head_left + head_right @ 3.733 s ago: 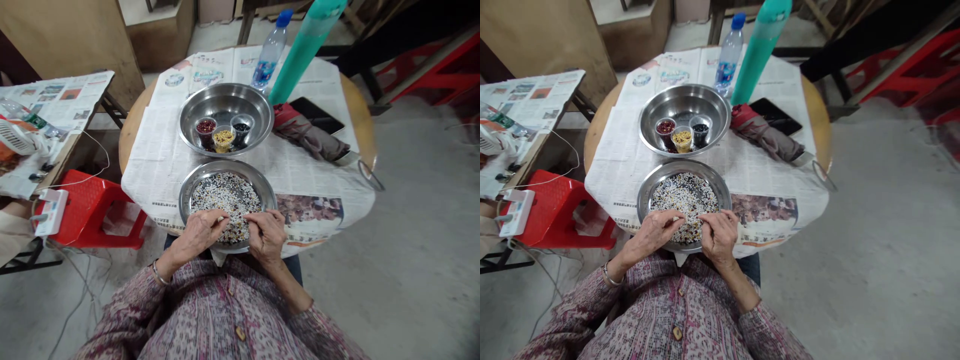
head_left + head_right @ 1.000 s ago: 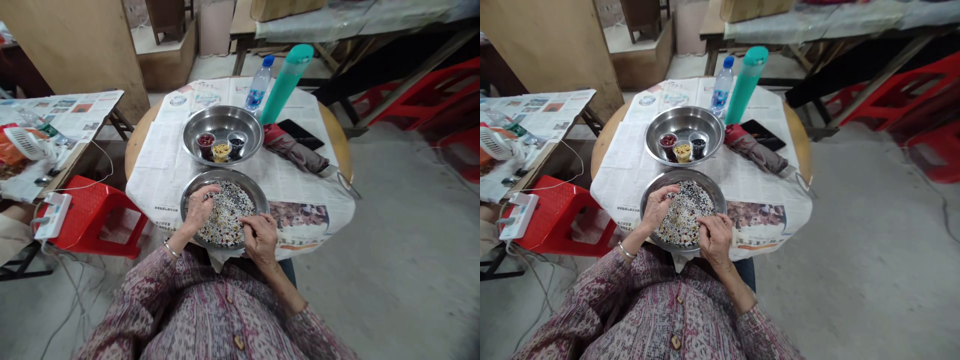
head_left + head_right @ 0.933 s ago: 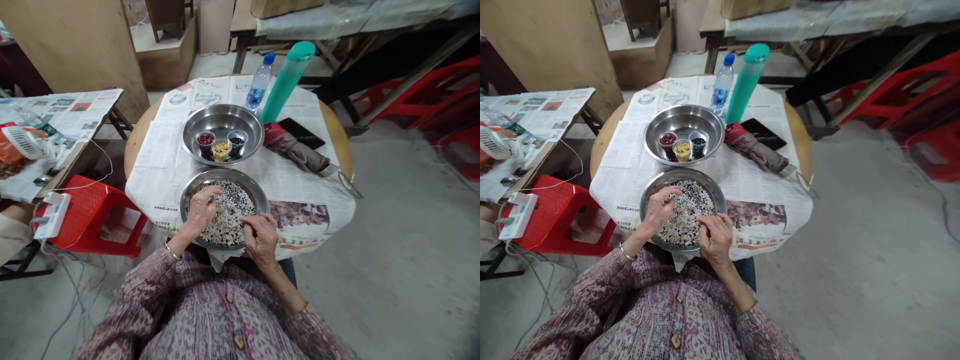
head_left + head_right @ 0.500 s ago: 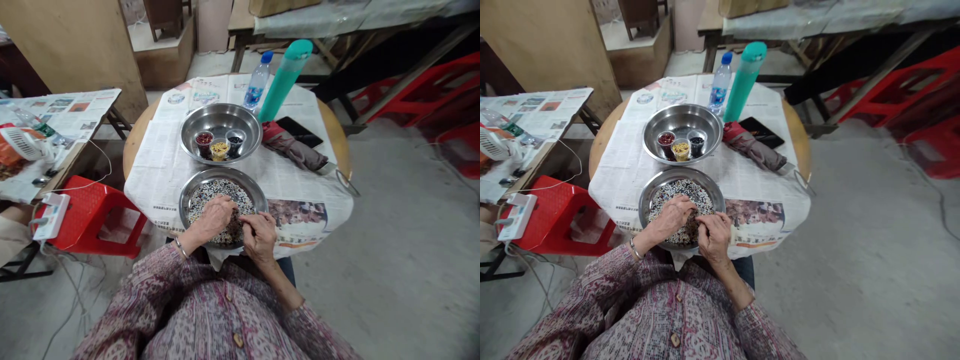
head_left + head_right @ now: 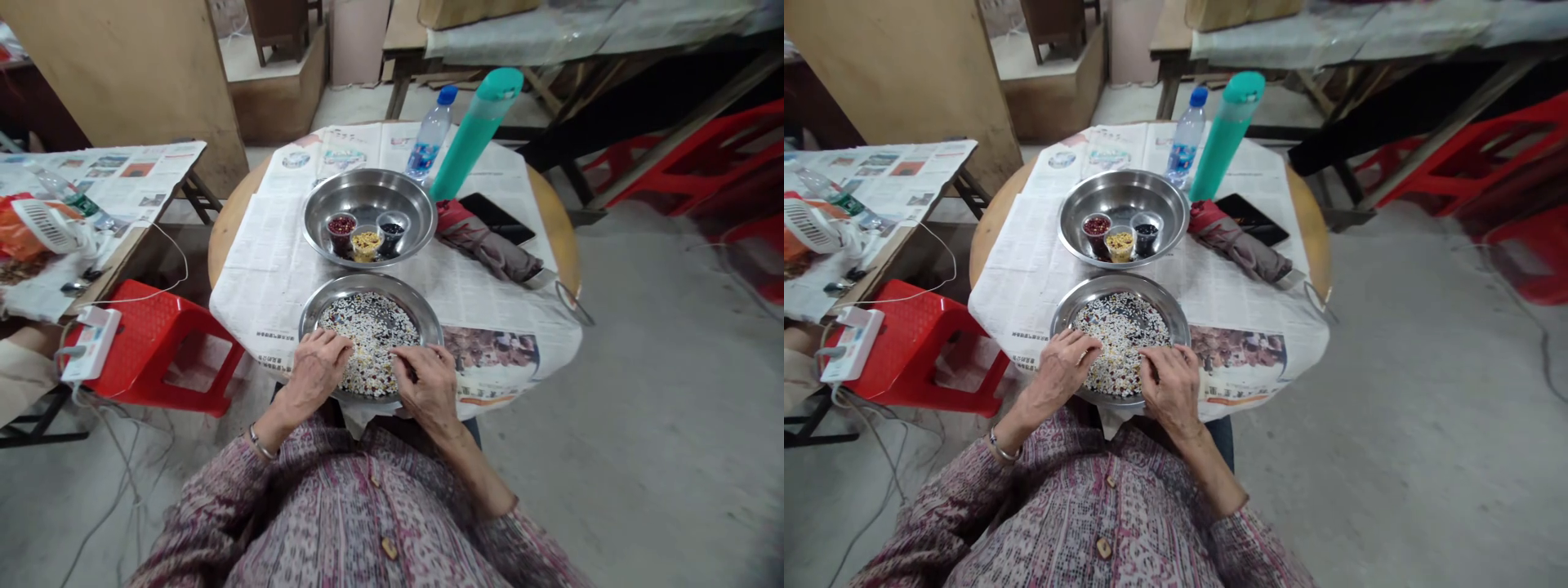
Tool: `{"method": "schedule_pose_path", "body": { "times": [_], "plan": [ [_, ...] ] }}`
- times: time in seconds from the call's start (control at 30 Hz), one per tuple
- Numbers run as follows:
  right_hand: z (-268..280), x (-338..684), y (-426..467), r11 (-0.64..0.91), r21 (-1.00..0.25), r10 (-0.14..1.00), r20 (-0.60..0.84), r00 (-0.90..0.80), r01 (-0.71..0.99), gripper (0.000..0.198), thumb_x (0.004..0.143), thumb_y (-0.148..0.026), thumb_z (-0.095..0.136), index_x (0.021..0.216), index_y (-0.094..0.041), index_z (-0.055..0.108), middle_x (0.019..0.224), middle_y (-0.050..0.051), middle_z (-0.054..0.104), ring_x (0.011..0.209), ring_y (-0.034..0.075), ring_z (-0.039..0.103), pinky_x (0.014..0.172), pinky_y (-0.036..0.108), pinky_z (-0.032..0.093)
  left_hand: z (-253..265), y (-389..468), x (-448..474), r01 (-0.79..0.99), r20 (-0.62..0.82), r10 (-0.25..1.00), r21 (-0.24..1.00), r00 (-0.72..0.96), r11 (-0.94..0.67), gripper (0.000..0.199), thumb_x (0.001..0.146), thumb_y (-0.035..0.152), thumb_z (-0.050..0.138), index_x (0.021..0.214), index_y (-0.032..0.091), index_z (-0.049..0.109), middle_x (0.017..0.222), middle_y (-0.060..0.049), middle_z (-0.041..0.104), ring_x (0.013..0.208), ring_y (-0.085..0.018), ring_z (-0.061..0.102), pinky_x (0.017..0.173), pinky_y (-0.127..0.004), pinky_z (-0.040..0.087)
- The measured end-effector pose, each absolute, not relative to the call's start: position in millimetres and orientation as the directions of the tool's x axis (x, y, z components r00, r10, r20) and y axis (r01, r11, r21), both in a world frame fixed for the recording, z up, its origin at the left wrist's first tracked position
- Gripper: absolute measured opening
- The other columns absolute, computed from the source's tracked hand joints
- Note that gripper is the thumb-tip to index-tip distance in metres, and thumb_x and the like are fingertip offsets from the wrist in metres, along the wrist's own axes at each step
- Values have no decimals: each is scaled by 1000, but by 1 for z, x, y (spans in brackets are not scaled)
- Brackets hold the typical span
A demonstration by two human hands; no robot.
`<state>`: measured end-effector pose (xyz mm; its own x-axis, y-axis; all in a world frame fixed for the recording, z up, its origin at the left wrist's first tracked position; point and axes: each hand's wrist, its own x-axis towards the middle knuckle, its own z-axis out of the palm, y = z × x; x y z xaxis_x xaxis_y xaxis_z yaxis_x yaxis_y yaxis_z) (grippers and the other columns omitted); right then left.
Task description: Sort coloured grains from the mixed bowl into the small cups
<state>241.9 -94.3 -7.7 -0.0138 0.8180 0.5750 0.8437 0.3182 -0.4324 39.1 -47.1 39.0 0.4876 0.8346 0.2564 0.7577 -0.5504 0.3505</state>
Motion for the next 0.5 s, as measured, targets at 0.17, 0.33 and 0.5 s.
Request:
{"method": "schedule_pose_path", "body": {
  "times": [0.17, 0.33, 0.5],
  "plan": [
    [7, 239, -90, 348, -311, 848, 507, -155, 884, 14, 92, -16, 56, 99, -19, 67, 91, 3, 74, 87, 20, 64, 93, 35, 39, 28, -54, 37, 759, 270, 842, 365, 468, -539, 16, 99, 25, 53, 93, 20, 67, 90, -3, 70, 88, -19, 61, 83, -35, 45],
    [14, 228, -81, 360, -285, 887, 401, -230, 888, 14, 91, -19, 59, 102, -19, 67, 95, 4, 73, 91, 21, 62, 92, 34, 39, 21, -56, 34, 731, 294, 833, 400, 468, -552, 18, 101, 25, 50, 96, 20, 67, 89, -3, 70, 87, -18, 61, 81, -34, 44],
    [13, 225, -76, 397, -231, 897, 301, -323, 888, 13, 92, -17, 57, 98, -21, 68, 93, 4, 73, 90, 20, 62, 88, 33, 38, 22, -58, 33, 729, 294, 823, 383, 486, -567, 17, 100, 23, 51, 95, 20, 67, 88, -3, 70, 85, -19, 62, 78, -34, 43]
  ]
}}
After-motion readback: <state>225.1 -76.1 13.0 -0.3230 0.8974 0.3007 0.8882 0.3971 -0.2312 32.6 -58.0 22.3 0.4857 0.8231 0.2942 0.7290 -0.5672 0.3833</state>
